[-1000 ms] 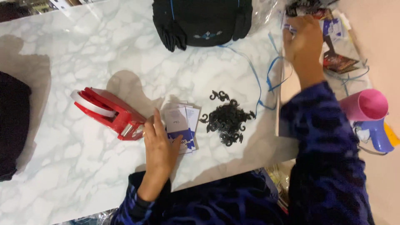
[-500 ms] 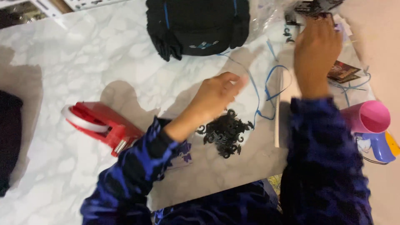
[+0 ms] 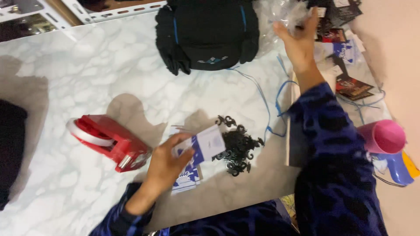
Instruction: The person assembles hair clips by inserting black plastic clips into small white and blue cardboard packaging cards. They handle the clips and cards by hand, repeatedly picking up a clip and inserting it into the packaging slot, then placing the finished item on the table.
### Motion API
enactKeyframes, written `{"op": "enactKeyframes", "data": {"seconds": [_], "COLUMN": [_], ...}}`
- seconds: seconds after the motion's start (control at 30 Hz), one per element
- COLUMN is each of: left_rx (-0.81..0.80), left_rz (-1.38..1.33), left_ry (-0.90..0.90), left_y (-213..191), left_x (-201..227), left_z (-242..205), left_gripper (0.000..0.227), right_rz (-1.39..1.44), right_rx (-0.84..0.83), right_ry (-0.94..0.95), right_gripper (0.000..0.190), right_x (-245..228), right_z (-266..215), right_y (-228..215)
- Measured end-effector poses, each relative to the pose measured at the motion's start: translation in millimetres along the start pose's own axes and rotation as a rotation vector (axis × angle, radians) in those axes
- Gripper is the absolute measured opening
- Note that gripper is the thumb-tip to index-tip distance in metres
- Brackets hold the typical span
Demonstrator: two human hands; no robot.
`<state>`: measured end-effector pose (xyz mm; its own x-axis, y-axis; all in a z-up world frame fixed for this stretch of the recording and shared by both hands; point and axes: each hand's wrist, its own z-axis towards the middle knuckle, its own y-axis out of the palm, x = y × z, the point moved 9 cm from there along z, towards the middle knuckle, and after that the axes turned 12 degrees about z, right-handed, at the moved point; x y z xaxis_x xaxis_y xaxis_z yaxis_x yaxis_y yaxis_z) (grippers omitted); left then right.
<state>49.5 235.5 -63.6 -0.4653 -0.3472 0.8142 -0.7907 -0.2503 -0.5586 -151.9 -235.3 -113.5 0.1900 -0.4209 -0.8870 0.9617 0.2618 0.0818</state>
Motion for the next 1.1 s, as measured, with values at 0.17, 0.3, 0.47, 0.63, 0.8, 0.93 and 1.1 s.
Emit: {"op": "enactKeyframes", "data": {"seconds": [0.17, 0.3, 0.47, 0.63, 0.8, 0.93, 1.1], "left_rx": [0.287, 0.388, 0.421, 0.322, 0.301, 0.29, 0.315], "left_rz": [0.361, 0.583, 0.757, 0.724, 0.791, 0.768, 0.806], "left_ry": [0.074, 0.2, 0.208, 0.203, 0.205, 0.183, 0.177], "left_y": [-13.9, -8.2, 0.6, 12.4, 10.8, 11.2, 5.4], "left_x": [-30.5, -30.1, -24.0, -32.3, -27.1, -36.5, -32.2], "left_z": [-50.6, -59.8, -61.2, -56.1, -52.0, -54.7, -56.0], "left_gripper": [0.037, 0.039, 0.052, 0.074, 0.064, 0.072, 0.07], "right_rz": [-0.263, -0.357, -0.365, -0.171, -0.332, 0.325, -0.535], "right_rx": [-0.092, -0.203, -0.392, -0.6, -0.783, -0.053, -0.081], "right_ry": [0.422, 0.522, 0.299, 0.271, 0.322, 0.248, -0.417], "right_gripper": [0.089, 0.1, 0.101, 0.086, 0.099, 0.022, 0.028], "right_x": [18.0, -50.5, -32.8, -53.4, -70.3, 10.4, 37.4], "right_z": [-9.6, -53.6, -70.5, -72.5, -54.6, 35.4, 78.3], "right_y": [81.2, 134.4, 197.7, 257.4, 243.8, 109.5, -3.0]}}
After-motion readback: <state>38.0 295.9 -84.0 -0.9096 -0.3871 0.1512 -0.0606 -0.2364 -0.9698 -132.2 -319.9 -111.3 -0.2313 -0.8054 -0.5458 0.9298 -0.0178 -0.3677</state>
